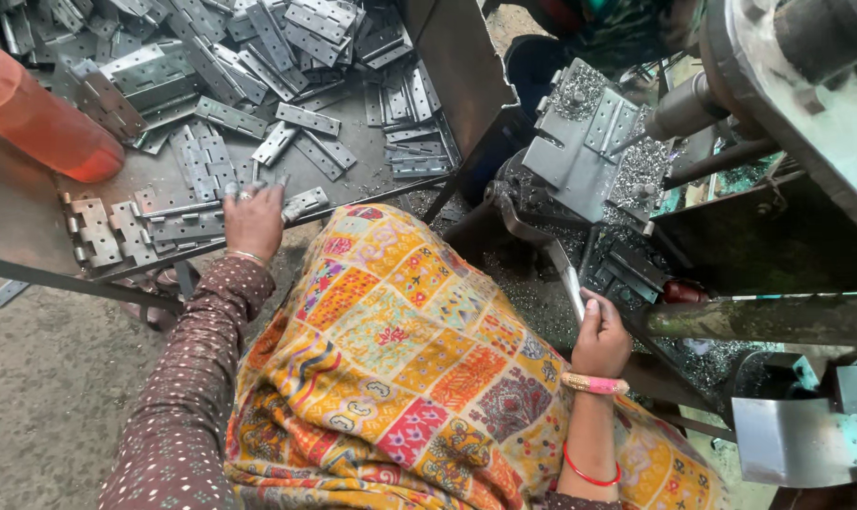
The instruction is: The person sits on the floor and repeatedly places small metal plates under a press, activates the machine with a lever, and removes the processed plates. The person handles the plates one at a time and places them into a nearby bin.
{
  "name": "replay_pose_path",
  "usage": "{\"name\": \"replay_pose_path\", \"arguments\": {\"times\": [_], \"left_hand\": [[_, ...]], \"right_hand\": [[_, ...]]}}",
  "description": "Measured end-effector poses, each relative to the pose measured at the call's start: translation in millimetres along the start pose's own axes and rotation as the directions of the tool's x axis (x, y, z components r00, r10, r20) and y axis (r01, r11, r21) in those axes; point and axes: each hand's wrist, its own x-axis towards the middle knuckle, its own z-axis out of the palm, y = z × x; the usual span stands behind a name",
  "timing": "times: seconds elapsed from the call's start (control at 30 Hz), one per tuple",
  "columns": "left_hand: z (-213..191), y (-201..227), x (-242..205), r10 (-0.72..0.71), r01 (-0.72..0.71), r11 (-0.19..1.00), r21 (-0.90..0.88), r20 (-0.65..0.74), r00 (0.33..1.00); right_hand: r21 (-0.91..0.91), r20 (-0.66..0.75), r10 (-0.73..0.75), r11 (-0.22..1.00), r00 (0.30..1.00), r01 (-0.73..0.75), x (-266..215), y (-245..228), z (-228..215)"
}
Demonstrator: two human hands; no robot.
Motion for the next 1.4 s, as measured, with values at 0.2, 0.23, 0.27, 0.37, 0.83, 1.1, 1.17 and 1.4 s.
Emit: {"name": "replay_pose_path", "arguments": {"times": [0.2, 0.23, 0.27, 0.37, 0.83, 1.1, 1.17, 1.4], "left_hand": [[0, 1, 13, -0.06, 0.092, 0.985, -0.143, 0.214, 0.975], [0, -1, 15, -0.067, 0.101, 0.978, -0.181, 0.183, 0.981], [0, -2, 16, -0.07, 0.103, 0.97, -0.221, 0.153, 0.986], [7, -2, 8, -0.066, 0.102, 0.987, -0.122, 0.264, 0.962], [-113, 135, 85, 0.178, -0.253, 0.934, -0.253, -0.285, 0.942], [-125, 348, 125, 0.617, -0.598, 0.783, 0.173, -0.338, 0.711], [-113, 373, 118, 0.625, -0.63, 0.775, 0.052, -0.209, 0.752], [-117, 388, 90, 0.56, -0.56, 0.828, -0.023, -0.011, 0.829]], "right_hand": [[0.028, -0.015, -0.07, 0.997, 0.997, 0.07, -1, -2, -1], [0.03, -0.011, -0.062, 0.998, 0.998, 0.062, -1, -3, -1], [0.03, -0.01, -0.05, 0.998, 0.999, 0.05, -1, -2, -1], [0.037, -0.011, -0.082, 0.996, 0.997, 0.082, 0, -1, -2], [0.006, -0.031, -0.054, 0.999, 0.998, 0.054, 5, 4, 0], [0.063, -0.031, -0.084, 0.994, 0.996, 0.085, 1, 2, -4], [0.085, -0.034, -0.085, 0.993, 0.996, 0.088, 2, 4, -4], [0.108, -0.059, -0.109, 0.987, 0.992, 0.115, 3, 3, -3]]}}
